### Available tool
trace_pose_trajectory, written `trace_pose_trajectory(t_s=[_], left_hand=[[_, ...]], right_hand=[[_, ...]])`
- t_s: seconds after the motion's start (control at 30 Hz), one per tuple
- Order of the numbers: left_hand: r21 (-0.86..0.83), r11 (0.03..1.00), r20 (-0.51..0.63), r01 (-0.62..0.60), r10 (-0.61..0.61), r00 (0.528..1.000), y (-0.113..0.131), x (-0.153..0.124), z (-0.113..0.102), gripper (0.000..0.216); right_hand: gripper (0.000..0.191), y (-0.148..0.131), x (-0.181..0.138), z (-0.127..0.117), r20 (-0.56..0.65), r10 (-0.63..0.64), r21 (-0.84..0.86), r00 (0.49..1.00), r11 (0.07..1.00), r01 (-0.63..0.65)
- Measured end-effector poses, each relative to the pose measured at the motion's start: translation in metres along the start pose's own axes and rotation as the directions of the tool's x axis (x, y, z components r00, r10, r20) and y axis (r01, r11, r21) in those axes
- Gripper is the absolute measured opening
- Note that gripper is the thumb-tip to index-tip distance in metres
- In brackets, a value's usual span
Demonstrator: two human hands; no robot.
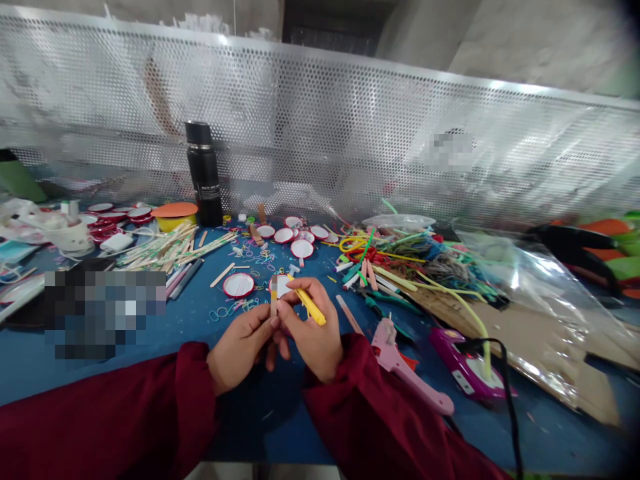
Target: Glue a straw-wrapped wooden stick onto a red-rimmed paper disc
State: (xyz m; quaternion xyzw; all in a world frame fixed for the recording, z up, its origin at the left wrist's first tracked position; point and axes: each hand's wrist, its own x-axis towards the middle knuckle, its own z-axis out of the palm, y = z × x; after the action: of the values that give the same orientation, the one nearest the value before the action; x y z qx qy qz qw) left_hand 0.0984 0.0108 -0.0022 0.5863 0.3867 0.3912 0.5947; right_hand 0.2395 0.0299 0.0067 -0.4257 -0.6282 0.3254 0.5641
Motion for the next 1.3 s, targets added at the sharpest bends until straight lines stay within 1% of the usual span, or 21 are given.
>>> trace_pose_trajectory(t_s=[0.13,0.2,0.27,0.3,0.33,0.47,0.53,0.63,0.83,0.97,1.03,1.17,1.23,1.3], left_hand=[[-0.01,1.0,-0.032,0.012,-0.012,0.999,0.001,-0.001,0.001,0.045],[-0.027,1.0,-0.049,0.015,-0.017,0.999,0.001,-0.001,0.001,0.045],[-0.041,0.999,-0.054,0.017,-0.019,0.998,0.001,-0.001,0.002,0.046],[-0.046,0.999,-0.054,0.02,-0.022,0.998,0.001,-0.001,0.002,0.046],[-0.048,0.999,-0.055,0.023,-0.026,0.998,0.001,-0.001,0.002,0.047],[-0.047,0.999,-0.052,0.027,-0.03,0.998,0.002,0.0,0.002,0.049],[-0.039,0.999,-0.05,0.022,-0.024,0.998,0.002,0.0,0.002,0.049],[-0.026,1.0,-0.051,0.014,-0.015,0.999,0.002,0.0,0.002,0.045],[-0.03,0.999,-0.071,-0.01,0.007,0.997,0.002,0.001,0.002,0.045],[-0.044,0.999,-0.083,0.011,-0.015,0.996,0.0,0.002,0.001,0.048],[-0.051,0.998,-0.092,0.027,-0.031,0.995,0.0,0.002,0.001,0.048],[-0.051,0.998,-0.101,0.022,-0.027,0.995,-0.001,0.001,0.001,0.045],[-0.049,0.999,-0.098,0.018,-0.023,0.995,-0.002,0.001,0.001,0.043],[-0.051,0.998,-0.094,0.027,-0.031,0.995,-0.002,0.001,0.001,0.043]], right_hand=[[0.015,-0.002,-0.001,-0.002,-0.054,-0.005,0.048,0.999,0.999,0.008],[0.025,-0.005,-0.001,-0.004,-0.092,-0.022,0.074,0.996,0.997,0.029],[0.039,-0.008,-0.002,-0.007,-0.113,-0.06,0.059,0.992,0.996,0.067],[0.041,-0.009,-0.003,-0.008,-0.113,-0.081,0.04,0.99,0.995,0.086],[0.039,-0.01,-0.003,-0.009,-0.107,-0.099,0.019,0.989,0.995,0.102],[0.014,-0.012,-0.005,-0.01,-0.1,-0.153,-0.089,0.983,0.986,0.145],[0.007,-0.013,-0.006,-0.01,-0.115,-0.197,-0.162,0.974,0.971,0.178],[0.01,-0.014,-0.006,-0.01,-0.115,-0.246,-0.23,0.963,0.949,0.215],[0.012,-0.009,-0.004,-0.009,-0.058,-0.248,-0.262,0.967,0.938,0.224],[0.012,-0.007,-0.003,-0.01,-0.115,-0.223,-0.296,0.968,0.938,0.18],[0.011,-0.008,-0.003,-0.01,-0.136,-0.235,-0.299,0.962,0.936,0.186],[0.01,-0.011,-0.005,-0.008,-0.082,-0.259,-0.258,0.962,0.938,0.23],[0.009,-0.01,-0.005,-0.008,-0.064,-0.244,-0.261,0.968,0.94,0.219],[0.01,-0.01,-0.005,-0.008,-0.079,-0.232,-0.3,0.97,0.933,0.199]])
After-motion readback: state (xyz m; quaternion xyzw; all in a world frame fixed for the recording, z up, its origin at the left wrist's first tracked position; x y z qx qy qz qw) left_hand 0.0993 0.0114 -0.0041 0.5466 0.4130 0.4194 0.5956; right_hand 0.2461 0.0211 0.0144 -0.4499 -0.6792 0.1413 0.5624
